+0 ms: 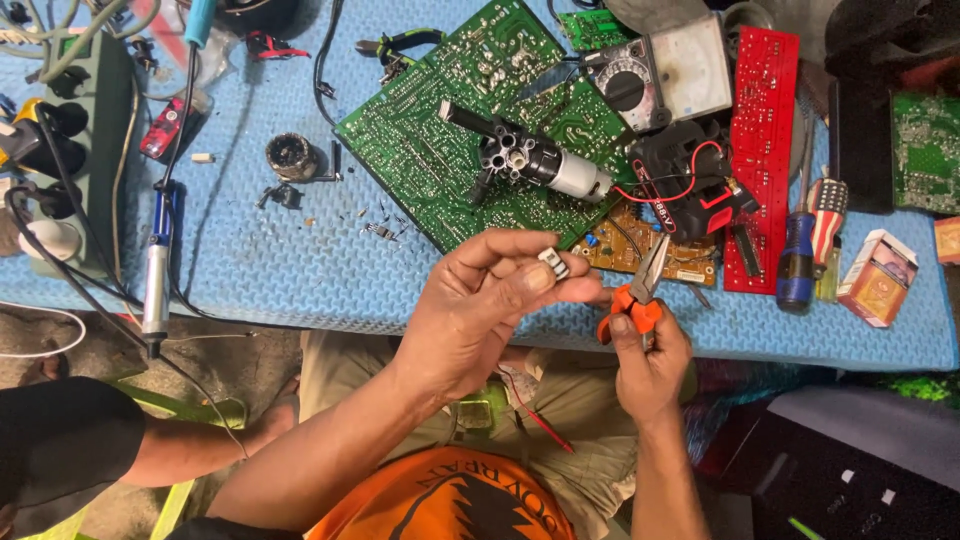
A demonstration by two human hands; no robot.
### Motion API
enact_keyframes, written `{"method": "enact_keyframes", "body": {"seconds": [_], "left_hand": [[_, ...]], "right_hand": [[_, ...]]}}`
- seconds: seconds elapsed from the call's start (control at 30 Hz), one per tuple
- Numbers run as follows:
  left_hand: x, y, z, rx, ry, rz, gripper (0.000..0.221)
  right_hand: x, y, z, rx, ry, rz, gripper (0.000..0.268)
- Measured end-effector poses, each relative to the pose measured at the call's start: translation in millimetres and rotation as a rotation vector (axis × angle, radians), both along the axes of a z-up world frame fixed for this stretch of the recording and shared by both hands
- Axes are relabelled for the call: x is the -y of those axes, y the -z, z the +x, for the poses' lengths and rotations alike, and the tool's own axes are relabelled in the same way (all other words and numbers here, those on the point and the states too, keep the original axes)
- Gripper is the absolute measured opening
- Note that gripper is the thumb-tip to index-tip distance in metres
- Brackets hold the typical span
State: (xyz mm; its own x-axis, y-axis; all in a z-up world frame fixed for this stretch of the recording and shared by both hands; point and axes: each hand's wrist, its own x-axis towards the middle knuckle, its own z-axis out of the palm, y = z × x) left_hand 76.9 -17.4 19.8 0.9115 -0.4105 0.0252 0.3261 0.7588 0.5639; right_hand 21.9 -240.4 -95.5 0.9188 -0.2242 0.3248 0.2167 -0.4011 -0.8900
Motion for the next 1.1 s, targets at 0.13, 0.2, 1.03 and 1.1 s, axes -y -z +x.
{"method": "enact_keyframes", "body": {"seconds": [0.13,0.2,1.03,1.1], "left_hand": [[-2,2,0,0.056,-0.006,0.005,0.025],[-2,2,1,0.069,-0.004,0.010,0.027],[-9,-11,-2,0.634,-0.307,0.279,0.019],[-11,-15,-2,0.745,-0.378,0.334,0.016]], "right_hand": [[1,3,0,0.031,0.003,0.001,0.030],[0,1,1,0.027,0.008,-0.009,0.029],[-3,0,3,0.038,-0.003,0.026,0.028],[1,8,1,0.022,0.018,0.044,0.028]]}}
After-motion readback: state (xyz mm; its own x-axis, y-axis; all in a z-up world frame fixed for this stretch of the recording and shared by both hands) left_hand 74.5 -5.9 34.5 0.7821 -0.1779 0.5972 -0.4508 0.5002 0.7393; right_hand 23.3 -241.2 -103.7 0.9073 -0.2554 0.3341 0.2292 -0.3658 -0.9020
